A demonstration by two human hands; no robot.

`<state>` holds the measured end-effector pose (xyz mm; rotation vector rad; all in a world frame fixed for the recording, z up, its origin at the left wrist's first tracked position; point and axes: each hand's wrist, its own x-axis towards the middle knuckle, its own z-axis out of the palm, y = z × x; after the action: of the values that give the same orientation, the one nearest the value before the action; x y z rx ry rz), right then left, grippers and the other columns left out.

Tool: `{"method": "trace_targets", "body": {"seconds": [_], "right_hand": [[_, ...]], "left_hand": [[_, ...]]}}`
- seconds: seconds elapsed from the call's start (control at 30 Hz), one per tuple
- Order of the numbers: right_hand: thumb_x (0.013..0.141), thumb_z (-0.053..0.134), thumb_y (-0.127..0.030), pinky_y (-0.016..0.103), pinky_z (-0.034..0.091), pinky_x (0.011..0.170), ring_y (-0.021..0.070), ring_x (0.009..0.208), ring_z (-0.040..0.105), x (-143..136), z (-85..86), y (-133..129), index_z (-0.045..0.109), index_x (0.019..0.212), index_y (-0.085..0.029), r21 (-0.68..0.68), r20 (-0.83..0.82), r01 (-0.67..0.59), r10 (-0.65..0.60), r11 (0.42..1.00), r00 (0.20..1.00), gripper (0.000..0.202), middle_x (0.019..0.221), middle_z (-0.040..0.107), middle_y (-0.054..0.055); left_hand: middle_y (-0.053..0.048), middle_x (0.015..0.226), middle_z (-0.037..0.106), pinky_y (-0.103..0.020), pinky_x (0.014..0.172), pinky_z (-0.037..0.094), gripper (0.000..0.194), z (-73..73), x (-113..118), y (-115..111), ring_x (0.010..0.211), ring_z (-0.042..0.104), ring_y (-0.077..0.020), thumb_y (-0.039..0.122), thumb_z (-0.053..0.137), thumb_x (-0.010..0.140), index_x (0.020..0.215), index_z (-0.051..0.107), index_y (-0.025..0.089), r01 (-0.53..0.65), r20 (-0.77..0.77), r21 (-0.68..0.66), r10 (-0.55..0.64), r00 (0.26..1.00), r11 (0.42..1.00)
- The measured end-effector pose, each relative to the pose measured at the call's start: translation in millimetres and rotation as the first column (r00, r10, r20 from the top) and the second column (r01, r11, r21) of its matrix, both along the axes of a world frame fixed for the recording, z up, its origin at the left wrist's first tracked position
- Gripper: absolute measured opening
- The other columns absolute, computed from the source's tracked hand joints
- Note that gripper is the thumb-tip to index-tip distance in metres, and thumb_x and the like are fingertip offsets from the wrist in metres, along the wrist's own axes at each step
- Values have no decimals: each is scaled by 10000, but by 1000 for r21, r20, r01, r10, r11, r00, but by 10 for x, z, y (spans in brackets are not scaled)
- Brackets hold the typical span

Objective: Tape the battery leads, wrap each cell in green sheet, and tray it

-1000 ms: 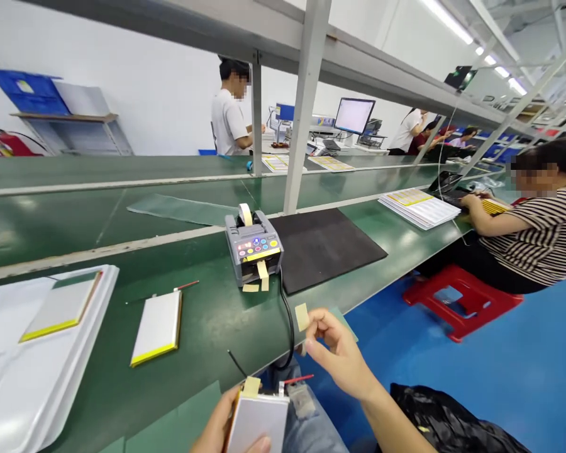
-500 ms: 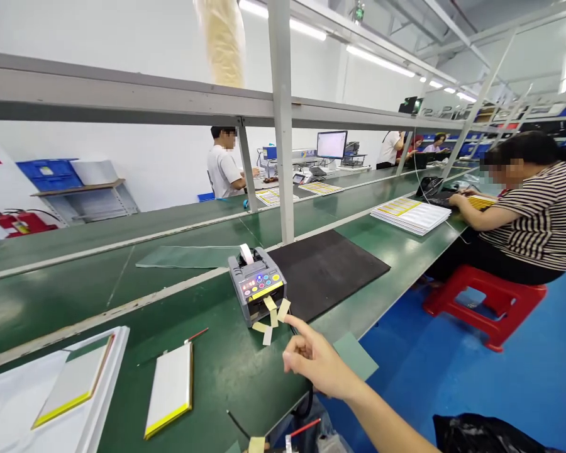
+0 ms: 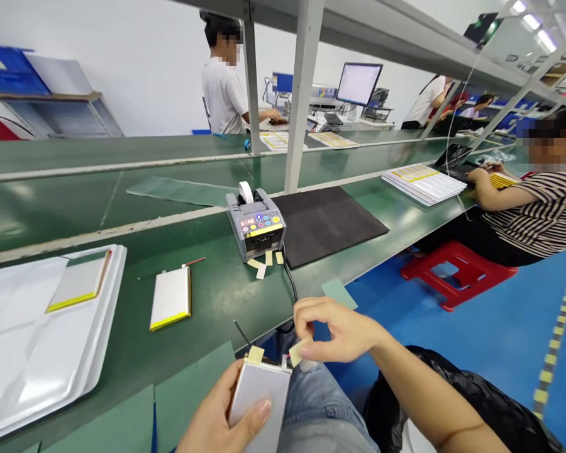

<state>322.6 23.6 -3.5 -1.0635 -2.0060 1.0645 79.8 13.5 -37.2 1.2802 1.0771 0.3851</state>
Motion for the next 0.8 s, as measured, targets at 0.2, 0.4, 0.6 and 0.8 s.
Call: {"method": "trace_targets", "body": {"seconds": [0.2,0.4,0.6,0.8], "right_hand": [[763,573,-252,227,337,615,102,624,400,10,63,101,362,608,-206,10,252,-299,287,954,924,265,619,401,-51],[744,586,-300,220,317,596,96,620,391,-33,44,114,344,610,-204,2,340,-364,341,932,876,293,624,395,-58],[730,604,-350,220,320,599,95,622,409,-58,1,107,371,621,-202,-7,393,-350,325,937,860,296,624,420,-60],[683,678,-448,228,361,628,111,687,495,-41,16,93,516,809,-216,-31,418,-217,210,976,884,310,745,522,-46]], "left_hand": [[-32,967,670,-285,763,477,533,9,14,-6,864,609,-217,525,597,767,1177,484,204,246,81,-60,-241,967,967],[-30,897,653,-284,685,445,546,66,50,19,782,575,-208,558,581,757,1161,502,199,303,35,-49,-301,953,952],[-30,931,648,-287,725,456,512,81,63,11,833,585,-213,527,580,782,1164,482,201,322,28,-58,-321,947,945],[-34,974,679,-280,728,495,508,11,36,8,848,635,-225,534,570,777,1164,462,223,269,-1,-4,-269,963,963]]}}
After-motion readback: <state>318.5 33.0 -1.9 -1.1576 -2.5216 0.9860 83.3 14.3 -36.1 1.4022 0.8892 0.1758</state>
